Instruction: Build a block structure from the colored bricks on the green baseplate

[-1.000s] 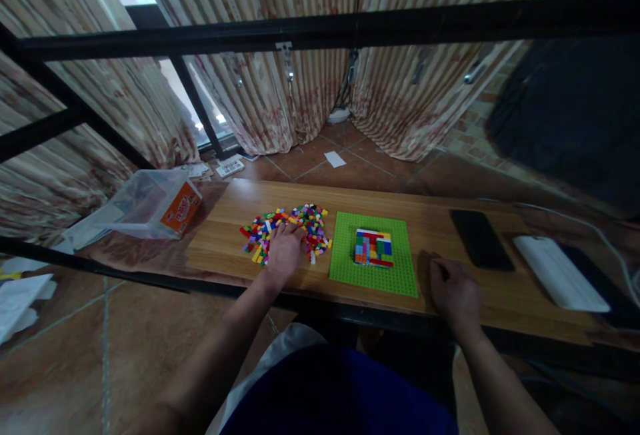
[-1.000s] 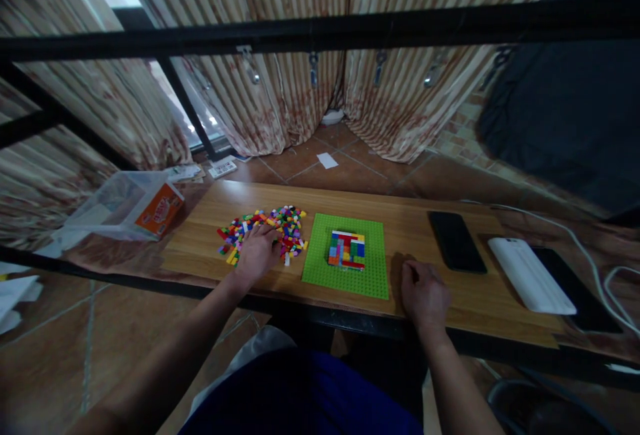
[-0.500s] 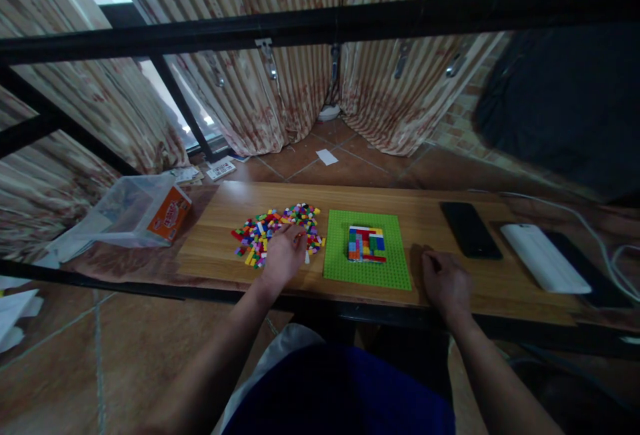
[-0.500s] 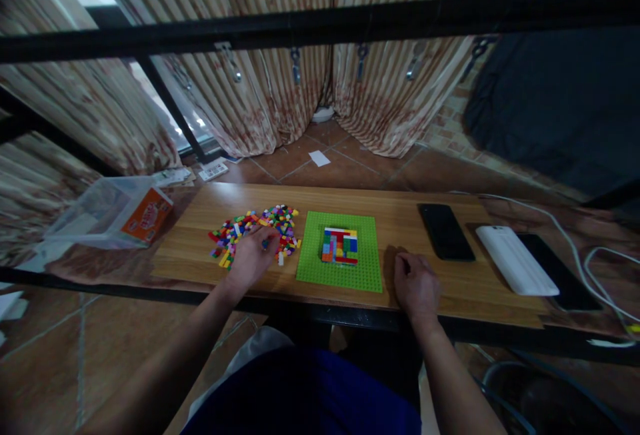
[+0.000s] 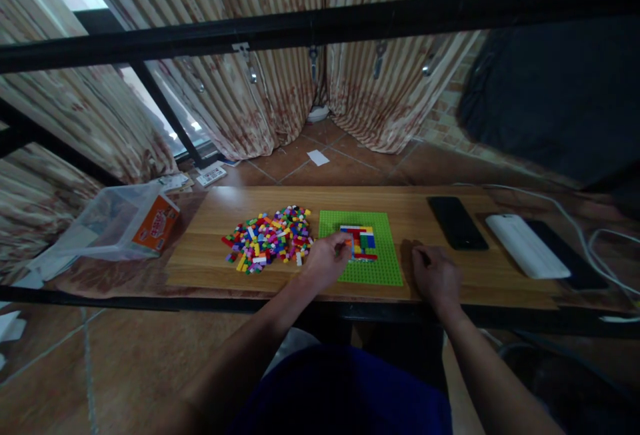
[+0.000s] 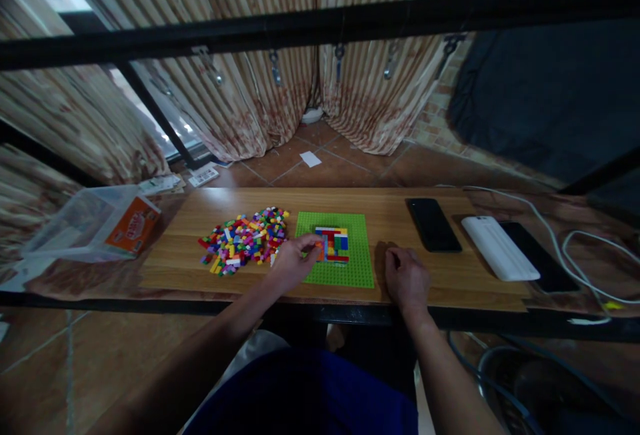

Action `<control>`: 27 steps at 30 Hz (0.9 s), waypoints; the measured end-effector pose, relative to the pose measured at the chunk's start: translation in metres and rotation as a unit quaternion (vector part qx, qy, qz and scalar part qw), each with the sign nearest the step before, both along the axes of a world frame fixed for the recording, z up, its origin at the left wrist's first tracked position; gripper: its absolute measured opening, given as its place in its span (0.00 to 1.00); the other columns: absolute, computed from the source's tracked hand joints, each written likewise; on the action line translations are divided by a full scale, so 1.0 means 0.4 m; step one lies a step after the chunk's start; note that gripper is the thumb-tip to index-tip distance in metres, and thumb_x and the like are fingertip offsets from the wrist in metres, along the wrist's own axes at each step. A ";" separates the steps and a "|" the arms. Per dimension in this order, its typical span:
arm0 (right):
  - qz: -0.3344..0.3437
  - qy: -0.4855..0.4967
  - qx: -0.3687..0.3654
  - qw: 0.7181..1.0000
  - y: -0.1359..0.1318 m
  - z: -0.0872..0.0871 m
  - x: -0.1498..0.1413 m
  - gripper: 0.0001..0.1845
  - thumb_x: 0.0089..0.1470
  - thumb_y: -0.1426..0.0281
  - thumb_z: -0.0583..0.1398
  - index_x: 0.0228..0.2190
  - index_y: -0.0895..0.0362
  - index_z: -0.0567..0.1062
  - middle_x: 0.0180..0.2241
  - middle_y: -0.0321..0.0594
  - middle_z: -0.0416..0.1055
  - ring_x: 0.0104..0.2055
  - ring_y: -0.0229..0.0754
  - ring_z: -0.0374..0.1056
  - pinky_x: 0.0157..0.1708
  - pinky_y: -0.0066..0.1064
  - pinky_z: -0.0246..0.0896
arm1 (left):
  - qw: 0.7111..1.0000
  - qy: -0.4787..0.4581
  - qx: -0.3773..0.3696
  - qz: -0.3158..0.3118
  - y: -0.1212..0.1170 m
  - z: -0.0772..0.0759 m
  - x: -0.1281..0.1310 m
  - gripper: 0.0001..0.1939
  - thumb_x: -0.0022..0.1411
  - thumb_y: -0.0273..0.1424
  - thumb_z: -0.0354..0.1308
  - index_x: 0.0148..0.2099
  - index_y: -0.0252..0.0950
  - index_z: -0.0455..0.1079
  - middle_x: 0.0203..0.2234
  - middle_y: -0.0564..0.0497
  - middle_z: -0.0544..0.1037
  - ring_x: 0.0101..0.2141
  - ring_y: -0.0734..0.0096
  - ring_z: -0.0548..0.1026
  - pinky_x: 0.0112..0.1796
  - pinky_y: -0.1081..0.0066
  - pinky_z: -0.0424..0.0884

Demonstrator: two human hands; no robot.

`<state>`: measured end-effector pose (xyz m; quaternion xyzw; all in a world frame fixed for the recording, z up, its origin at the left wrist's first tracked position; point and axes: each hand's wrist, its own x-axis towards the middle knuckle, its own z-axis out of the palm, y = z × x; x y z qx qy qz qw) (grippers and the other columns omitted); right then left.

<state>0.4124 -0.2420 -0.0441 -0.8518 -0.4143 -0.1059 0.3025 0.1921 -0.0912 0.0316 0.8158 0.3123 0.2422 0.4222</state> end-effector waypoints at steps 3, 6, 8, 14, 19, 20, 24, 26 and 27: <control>-0.006 0.003 -0.005 1.000 0.001 0.000 -0.001 0.25 0.62 0.55 0.49 0.35 0.58 0.79 0.34 0.48 0.76 0.33 0.45 0.68 0.33 0.34 0.58 | 1.000 0.024 0.012 -0.001 -0.001 -0.001 0.010 0.14 0.63 0.27 0.51 0.47 0.39 0.75 0.32 0.53 0.82 0.28 0.74 0.75 0.35 0.73 0.71; -0.011 0.008 -0.002 1.000 0.003 0.003 -0.005 0.24 0.62 0.56 0.49 0.35 0.58 0.79 0.34 0.49 0.76 0.34 0.46 0.69 0.33 0.34 0.59 | 0.999 0.039 0.018 0.004 -0.003 -0.005 0.017 0.15 0.64 0.29 0.51 0.50 0.39 0.74 0.32 0.53 0.82 0.26 0.74 0.74 0.34 0.72 0.71; -0.007 0.013 0.004 1.000 0.004 0.006 -0.007 0.24 0.62 0.56 0.49 0.34 0.58 0.79 0.34 0.49 0.76 0.34 0.46 0.69 0.34 0.34 0.60 | 1.000 0.026 0.011 0.005 -0.004 -0.008 0.021 0.14 0.64 0.29 0.52 0.49 0.40 0.74 0.35 0.52 0.82 0.30 0.73 0.76 0.36 0.71 0.72; -0.008 0.022 0.007 1.000 0.005 0.008 -0.011 0.23 0.63 0.57 0.49 0.35 0.57 0.78 0.36 0.49 0.76 0.35 0.46 0.70 0.34 0.34 0.60 | 0.995 -0.046 -0.090 -0.002 -0.004 -0.019 0.032 0.06 0.62 0.27 0.54 0.40 0.38 0.71 0.34 0.52 0.80 0.34 0.73 0.77 0.38 0.72 0.73; -0.010 0.027 0.000 1.000 0.006 0.013 -0.012 0.22 0.63 0.58 0.50 0.33 0.57 0.78 0.34 0.47 0.75 0.34 0.46 0.69 0.33 0.34 0.59 | 0.981 -0.086 -0.173 -0.002 -0.002 -0.023 0.036 0.06 0.60 0.30 0.57 0.40 0.37 0.73 0.32 0.53 0.79 0.31 0.75 0.76 0.35 0.74 0.72; -0.012 0.028 0.000 1.000 0.007 0.014 -0.013 0.22 0.63 0.58 0.50 0.33 0.57 0.78 0.34 0.47 0.75 0.34 0.46 0.69 0.33 0.34 0.58 | 0.978 -0.092 -0.186 -0.002 -0.001 -0.022 0.035 0.07 0.60 0.30 0.57 0.41 0.37 0.73 0.32 0.53 0.79 0.31 0.75 0.75 0.35 0.74 0.72; -0.015 0.028 0.006 0.999 0.008 0.018 -0.016 0.22 0.63 0.58 0.49 0.32 0.56 0.78 0.34 0.47 0.75 0.35 0.46 0.70 0.34 0.34 0.59 | 0.972 -0.100 -0.213 0.004 -0.002 -0.014 0.031 0.10 0.59 0.31 0.57 0.42 0.37 0.75 0.30 0.54 0.79 0.29 0.76 0.75 0.34 0.74 0.72; -0.014 0.031 0.004 0.999 0.008 0.019 -0.017 0.23 0.63 0.57 0.49 0.33 0.56 0.78 0.34 0.48 0.75 0.34 0.46 0.69 0.33 0.34 0.59 | 0.971 -0.100 -0.218 0.005 -0.003 -0.011 0.029 0.09 0.59 0.31 0.57 0.41 0.37 0.75 0.29 0.54 0.79 0.29 0.76 0.75 0.35 0.73 0.73; -0.014 0.032 0.002 0.999 0.008 0.019 -0.017 0.23 0.63 0.57 0.49 0.33 0.57 0.78 0.34 0.48 0.75 0.34 0.45 0.69 0.34 0.34 0.59 | 0.970 -0.100 -0.222 0.005 -0.004 -0.011 0.029 0.09 0.59 0.31 0.58 0.41 0.36 0.76 0.29 0.54 0.79 0.30 0.75 0.75 0.35 0.73 0.73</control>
